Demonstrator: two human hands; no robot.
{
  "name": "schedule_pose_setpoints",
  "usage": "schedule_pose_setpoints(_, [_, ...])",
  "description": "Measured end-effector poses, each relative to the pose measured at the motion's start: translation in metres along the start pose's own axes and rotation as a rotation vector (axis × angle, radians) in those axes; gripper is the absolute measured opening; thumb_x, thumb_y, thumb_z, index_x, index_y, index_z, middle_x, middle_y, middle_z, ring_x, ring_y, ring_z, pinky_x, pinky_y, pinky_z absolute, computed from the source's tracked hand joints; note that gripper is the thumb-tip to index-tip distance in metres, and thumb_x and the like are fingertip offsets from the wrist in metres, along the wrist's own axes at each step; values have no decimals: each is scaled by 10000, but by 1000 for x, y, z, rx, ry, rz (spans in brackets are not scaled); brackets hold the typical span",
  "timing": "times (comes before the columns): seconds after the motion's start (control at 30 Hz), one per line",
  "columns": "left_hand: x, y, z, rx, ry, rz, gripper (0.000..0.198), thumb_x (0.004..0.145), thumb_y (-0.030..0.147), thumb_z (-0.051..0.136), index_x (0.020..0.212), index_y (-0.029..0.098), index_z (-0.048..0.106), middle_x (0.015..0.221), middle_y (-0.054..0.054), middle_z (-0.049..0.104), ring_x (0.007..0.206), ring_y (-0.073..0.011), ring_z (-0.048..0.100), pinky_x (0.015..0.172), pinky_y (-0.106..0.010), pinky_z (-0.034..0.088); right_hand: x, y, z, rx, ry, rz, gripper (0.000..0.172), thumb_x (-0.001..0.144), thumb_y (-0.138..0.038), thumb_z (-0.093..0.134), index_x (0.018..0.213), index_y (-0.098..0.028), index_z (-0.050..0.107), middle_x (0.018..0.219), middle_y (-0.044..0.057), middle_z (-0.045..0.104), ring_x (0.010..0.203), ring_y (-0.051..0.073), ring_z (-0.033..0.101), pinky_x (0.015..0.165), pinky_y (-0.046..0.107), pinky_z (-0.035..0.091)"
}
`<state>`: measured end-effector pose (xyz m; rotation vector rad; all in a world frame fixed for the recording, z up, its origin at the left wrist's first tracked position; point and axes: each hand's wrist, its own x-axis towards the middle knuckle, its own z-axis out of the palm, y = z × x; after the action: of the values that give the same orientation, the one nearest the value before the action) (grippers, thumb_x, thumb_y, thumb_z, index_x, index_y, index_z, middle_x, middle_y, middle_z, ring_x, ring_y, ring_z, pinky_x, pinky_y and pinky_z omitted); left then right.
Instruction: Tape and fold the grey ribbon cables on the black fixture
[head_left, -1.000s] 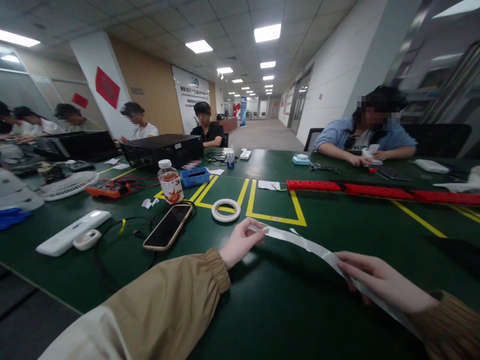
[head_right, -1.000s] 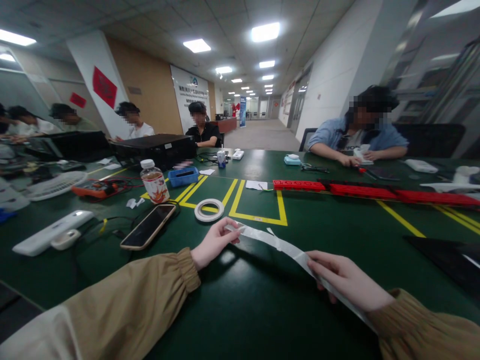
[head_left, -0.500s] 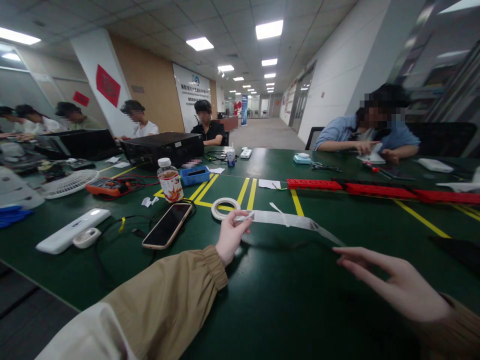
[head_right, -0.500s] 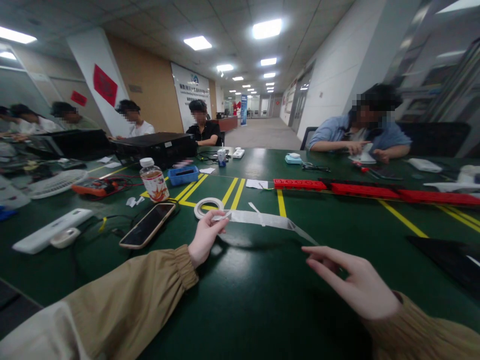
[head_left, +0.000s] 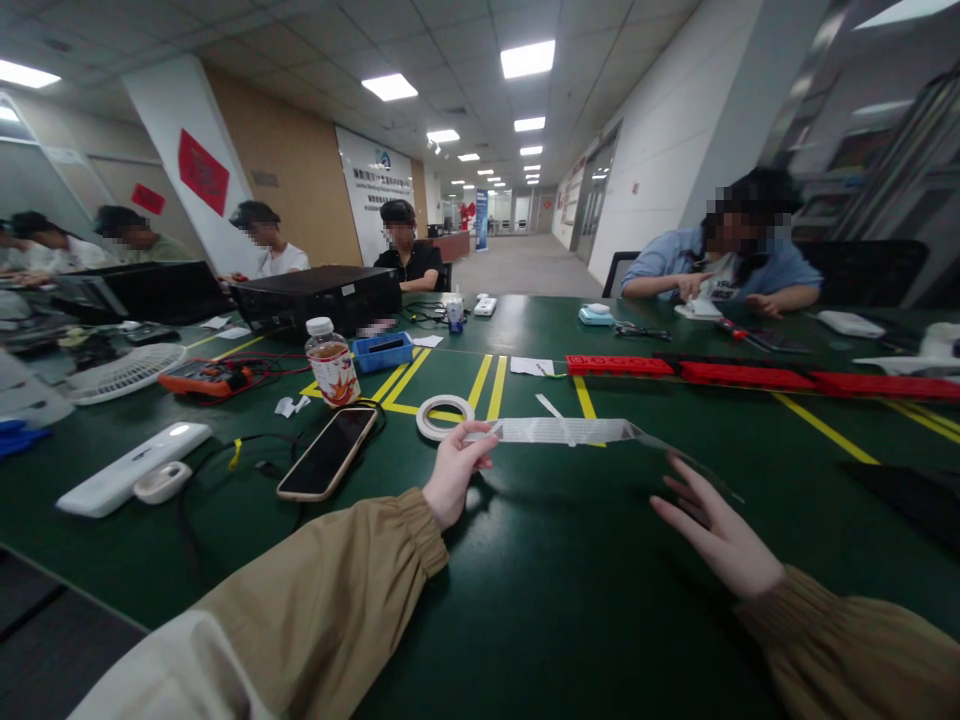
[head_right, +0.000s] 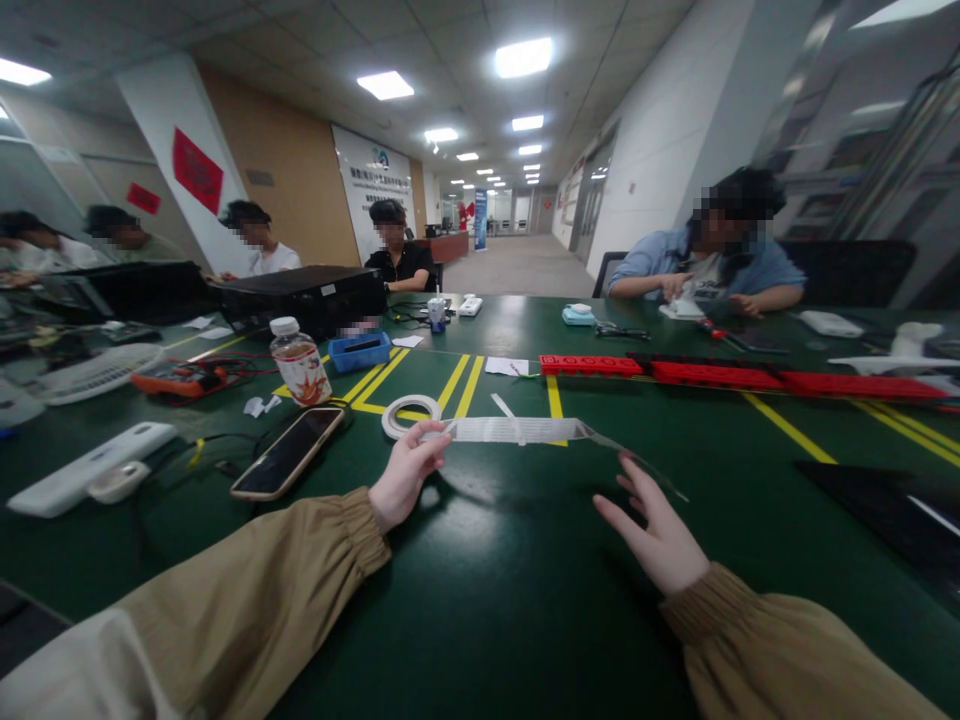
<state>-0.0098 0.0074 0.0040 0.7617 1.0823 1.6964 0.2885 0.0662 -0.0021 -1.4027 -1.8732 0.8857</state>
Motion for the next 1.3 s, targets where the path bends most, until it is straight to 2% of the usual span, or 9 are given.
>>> schedule_pose_setpoints(0.2, [1, -1, 0, -26, -40, -27, 354, 595, 288, 780, 859, 152, 588, 755, 27, 602, 490, -9, 464, 499, -129, 392, 0, -16, -4, 366, 200, 205, 910, 666, -364, 663, 1442, -216, 210, 1480, 49, 246, 1268, 293, 381, 1078, 423, 309])
schedule_pose_setpoints(0.3, [-2, 1, 2, -44, -73, -48, 336, 592, 283, 781, 834, 146, 593, 764, 24, 600, 498, -11, 466, 501, -130, 398, -2, -26, -2, 696, 289, 252, 637, 768, -243, 552, 1367, -241, 335, 1434, 49, 345, 1238, 250, 430, 1062, 393, 329])
schedule_pose_setpoints(0.4, [-3, 2, 3, -84, -72, -68, 331, 581, 276, 788, 814, 144, 594, 747, 29, 590, 496, -10, 459, 494, -129, 394, -5, -39, -1, 956, 285, 441, 309, 857, -179, 410, 1150, -203, 504, 1347, 64, 464, 1223, 207, 451, 1061, 357, 326])
schedule_pose_setpoints(0.5, [-2, 2, 2, -130, -64, -81, 327, 582, 262, 791, 818, 147, 598, 744, 34, 583, 495, -7, 458, 490, -126, 388, -6, -46, -2, 1070, 268, 574, 192, 870, -161, 414, 1015, -199, 534, 1306, 55, 507, 1185, 179, 491, 1053, 315, 336])
schedule_pose_setpoints(0.7, [0, 1, -1, -173, -112, -108, 274, 631, 240, 760, 853, 156, 625, 758, 29, 598, 491, -12, 476, 499, -135, 398, -3, -35, -1, 1092, 90, 585, 194, 880, -159, 422, 1024, -177, 552, 1201, 86, 575, 958, 158, 626, 763, 232, 560])
schedule_pose_setpoints(0.83, [-2, 3, 1, -173, -118, -116, 298, 653, 216, 743, 932, 164, 651, 820, 10, 618, 502, -11, 477, 503, -136, 400, -3, -35, -3, 1105, 143, 528, 132, 875, -177, 458, 905, -234, 573, 1144, 15, 602, 866, 167, 640, 613, 260, 590])
schedule_pose_setpoints(1.03, [-6, 7, 3, -145, -133, -124, 538, 692, 188, 719, 1207, 200, 564, 772, 20, 607, 468, -9, 426, 495, -140, 396, -3, -39, -5, 1157, 263, 490, 177, 869, -161, 456, 773, -220, 592, 788, -12, 619, 585, 101, 576, 524, 211, 553])
schedule_pose_setpoints(1.23, [-6, 6, 3, -119, -132, -121, 652, 714, 162, 700, 1313, 197, 445, 715, 32, 581, 468, -22, 448, 471, -131, 392, -4, -26, -6, 1101, 117, 432, 16, 744, -203, 625, 752, -191, 632, 707, 7, 602, 599, 115, 561, 562, 230, 557])
schedule_pose_setpoints(1.3, [-5, 5, 4, -132, -105, -115, 657, 701, 145, 707, 1301, 187, 442, 730, 30, 582, 471, -22, 451, 468, -129, 398, -5, -25, -4, 1048, 105, 404, 93, 661, -201, 692, 738, -173, 649, 684, 9, 598, 594, 120, 557, 552, 230, 557])
